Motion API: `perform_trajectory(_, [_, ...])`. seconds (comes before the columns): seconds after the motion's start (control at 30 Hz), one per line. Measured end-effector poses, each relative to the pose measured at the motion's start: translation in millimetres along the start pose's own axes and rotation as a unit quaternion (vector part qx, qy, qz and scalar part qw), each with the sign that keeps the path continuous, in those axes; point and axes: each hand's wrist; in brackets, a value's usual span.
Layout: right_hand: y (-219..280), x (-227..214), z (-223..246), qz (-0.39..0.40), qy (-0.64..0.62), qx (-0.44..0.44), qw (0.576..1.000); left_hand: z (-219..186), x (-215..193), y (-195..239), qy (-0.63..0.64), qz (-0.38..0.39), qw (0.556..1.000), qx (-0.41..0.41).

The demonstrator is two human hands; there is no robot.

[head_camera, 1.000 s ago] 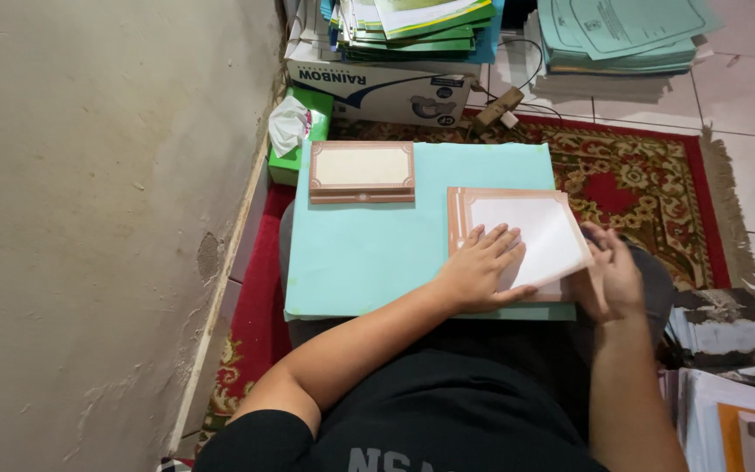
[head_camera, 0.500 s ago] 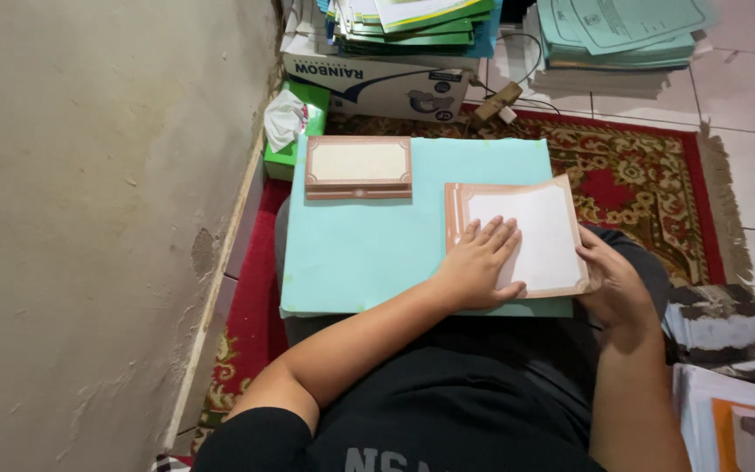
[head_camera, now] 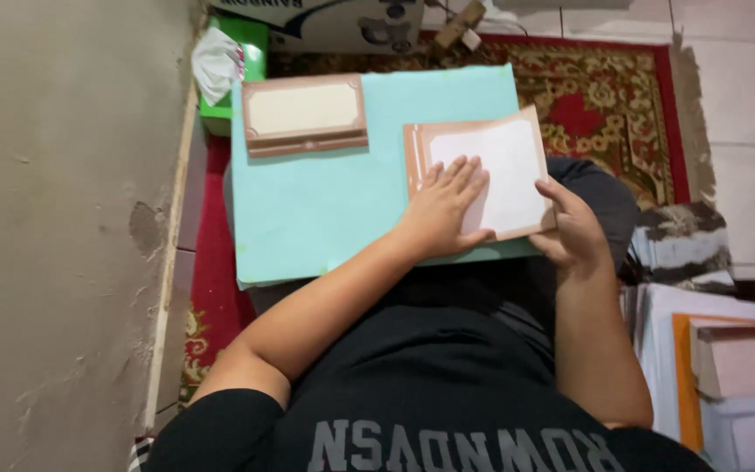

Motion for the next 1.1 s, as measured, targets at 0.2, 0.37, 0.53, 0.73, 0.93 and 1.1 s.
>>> perform_trajectory(0.2, [-19,-41,3,0.034,0.037,0.012,0.999,2,7,-4,-0.001,0.006,1.000,-0.011])
perform_trajectory(0.37, [4,-21,6,0.048,0.037,0.036,0.998,2,10,-4,0.006,0.004,1.000,-0.020])
perform_trajectory(0.53, [3,-33,6,0.070,-0.029,0.090,0.993,0,11,-5,0.010,0.020,0.999,-0.041])
perform_trajectory(0.73, [35,25,7,0.100,0.102,0.086,0.986,4,21,-6,0.010,0.016,0.999,-0.051])
perform_trajectory(0.93, [43,32,-26,0.216,0.534,-0.132,0.807,26,42,-4,0.282,-0.165,0.942,-0.082])
perform_trajectory(1.1, [10,-13,-66,0.226,0.779,-0.456,0.366,-10,-16,-9,0.065,-0.404,0.906,0.109])
Point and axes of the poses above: each hand's wrist, its own y-axis away from the middle knuckle, its own x-axis out of the palm, z = x × y, and after that the axes turned 1 degree about -z, right-handed
